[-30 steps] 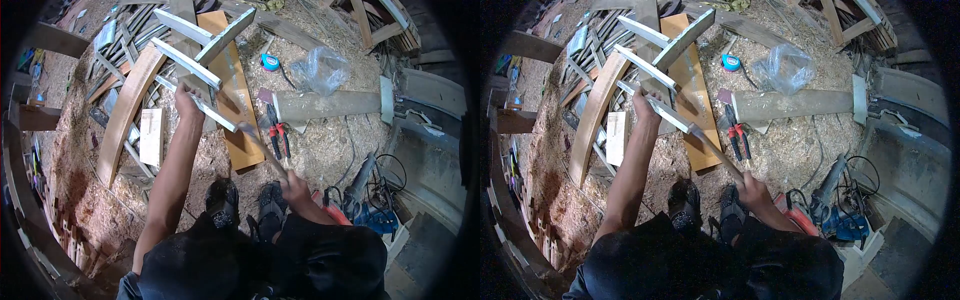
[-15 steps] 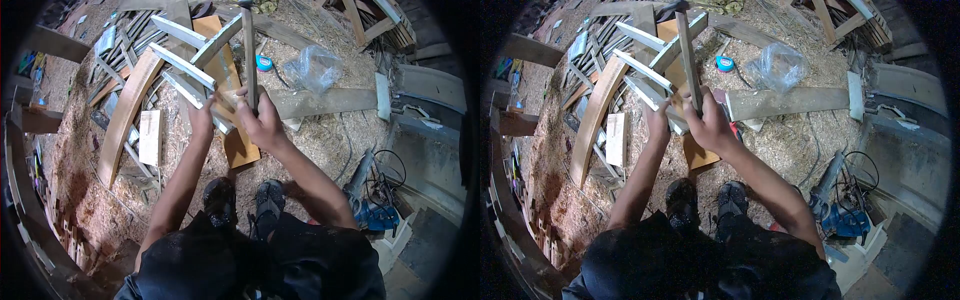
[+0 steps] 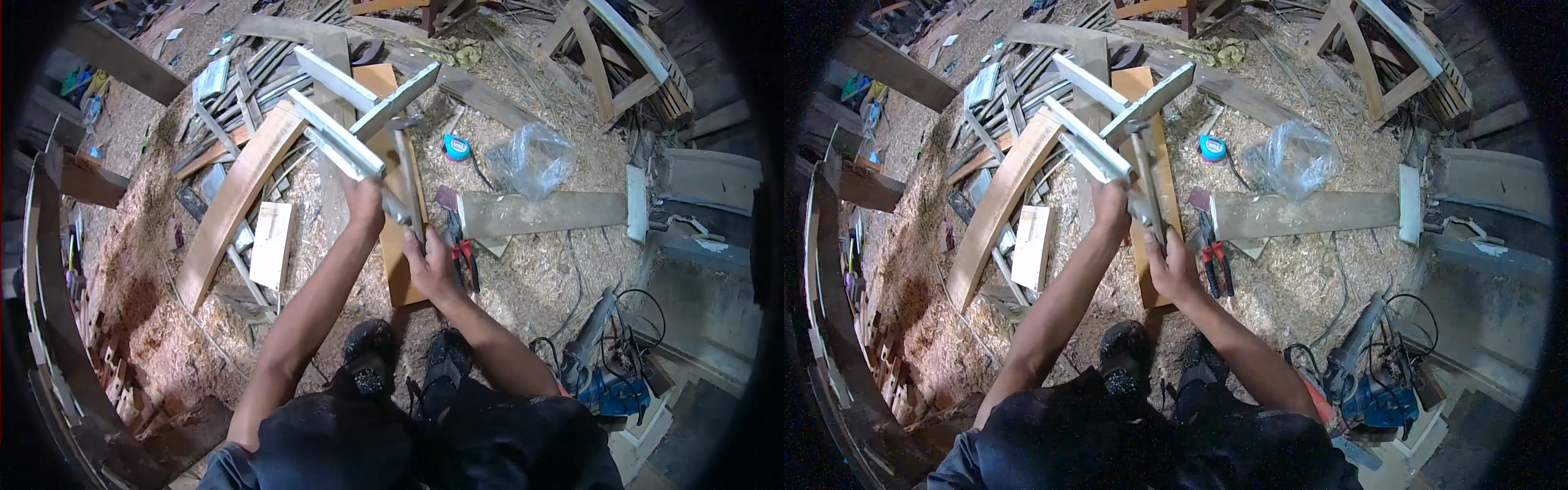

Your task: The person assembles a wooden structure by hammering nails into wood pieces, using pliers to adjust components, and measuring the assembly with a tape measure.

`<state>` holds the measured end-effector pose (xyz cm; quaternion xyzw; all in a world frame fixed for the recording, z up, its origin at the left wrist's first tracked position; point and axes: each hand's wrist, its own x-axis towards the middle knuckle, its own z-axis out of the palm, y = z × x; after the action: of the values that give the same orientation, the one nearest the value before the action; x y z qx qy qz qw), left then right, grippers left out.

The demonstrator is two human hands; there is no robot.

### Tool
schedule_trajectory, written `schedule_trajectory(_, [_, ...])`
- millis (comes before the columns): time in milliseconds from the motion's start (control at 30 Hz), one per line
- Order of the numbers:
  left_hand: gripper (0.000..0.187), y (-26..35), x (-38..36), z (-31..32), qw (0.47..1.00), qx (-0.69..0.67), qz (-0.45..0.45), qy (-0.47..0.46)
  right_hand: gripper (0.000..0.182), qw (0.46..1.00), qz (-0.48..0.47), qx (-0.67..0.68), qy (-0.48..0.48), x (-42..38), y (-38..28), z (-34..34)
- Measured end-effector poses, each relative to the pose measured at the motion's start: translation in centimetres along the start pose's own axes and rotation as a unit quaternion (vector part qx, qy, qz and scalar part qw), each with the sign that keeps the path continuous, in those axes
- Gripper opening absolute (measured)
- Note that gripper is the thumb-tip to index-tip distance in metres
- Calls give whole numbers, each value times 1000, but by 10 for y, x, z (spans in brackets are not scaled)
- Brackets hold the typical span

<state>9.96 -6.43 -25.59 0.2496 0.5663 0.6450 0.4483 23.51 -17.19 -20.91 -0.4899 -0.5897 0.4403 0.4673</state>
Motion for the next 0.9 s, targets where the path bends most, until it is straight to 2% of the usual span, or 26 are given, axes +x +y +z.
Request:
schedule_trajectory(33, [65, 2, 14, 5, 999, -21, -22, -16, 37, 999, 34, -19, -13, 3, 2, 0])
schedule_trajectory(67, [63, -20, 45, 5, 1000, -21, 19, -8, 36, 997, 67, -38, -26, 8, 6, -2])
schedule_trajectory(100, [62, -4, 56, 12, 1000, -23, -1, -17, 36, 993, 101, -58, -38, 14, 9, -3])
schedule_trajectory(133, [62, 12, 65, 19, 999, -24, -23, -26, 33, 994, 82, -64, -29, 24, 11, -4])
schedule_trajectory(200, [59, 10, 98, 15, 996, 28, 43, -67, 28, 996, 47, -73, -14, 38, 16, -1])
schedule_trajectory(233, [55, 30, 86, 22, 999, 46, 11, -19, 28, 996, 16, -87, -16, 38, 19, 1])
schedule_trajectory(333, [63, 52, 76, 12, 993, 97, -16, -67, 33, 988, -78, -135, -8, 32, 35, 1])
schedule_trajectory(367, [67, 56, 75, 12, 990, 113, 18, -79, 40, 991, -29, -121, -51, 20, 38, -1])
schedule_trajectory(467, [72, 73, 63, -5, 989, 103, -25, -99, 44, 988, 28, -136, -71, -23, 36, 4])
schedule_trajectory(500, [75, 51, 75, -19, 989, 106, -42, -95, 46, 990, 30, -117, -69, -37, 32, 7])
schedule_trajectory(567, [74, 55, 63, -15, 990, 104, -27, -92, 48, 995, 29, -78, -60, -52, 22, 10])
schedule_trajectory(600, [74, 55, 58, -13, 990, 102, -21, -92, 50, 994, -1, -94, -52, -52, 20, 11])
schedule_trajectory(633, [76, 53, 60, -13, 983, 134, -60, -115, 52, 992, -31, -111, -47, -50, 20, 10])
schedule_trajectory(733, [73, 24, 72, -6, 991, 94, -10, -92, 55, 989, 27, -111, -96, -51, 6, -1])
schedule_trajectory(767, [73, 22, 69, -6, 982, 163, 40, -90, 55, 984, 78, -101, -126, -51, -1, -6])
schedule_trajectory(800, [74, 24, 69, -6, 984, 145, 54, -92, 54, 975, 129, -92, -152, -51, -5, -8])
schedule_trajectory(867, [78, 26, 70, -5, 986, 107, 79, -96, 54, 986, 57, -113, -110, -61, 8, -7])
schedule_trajectory(900, [81, 27, 69, -3, 987, 99, 82, -98, 55, 986, 70, -105, -106, -64, 6, -9])
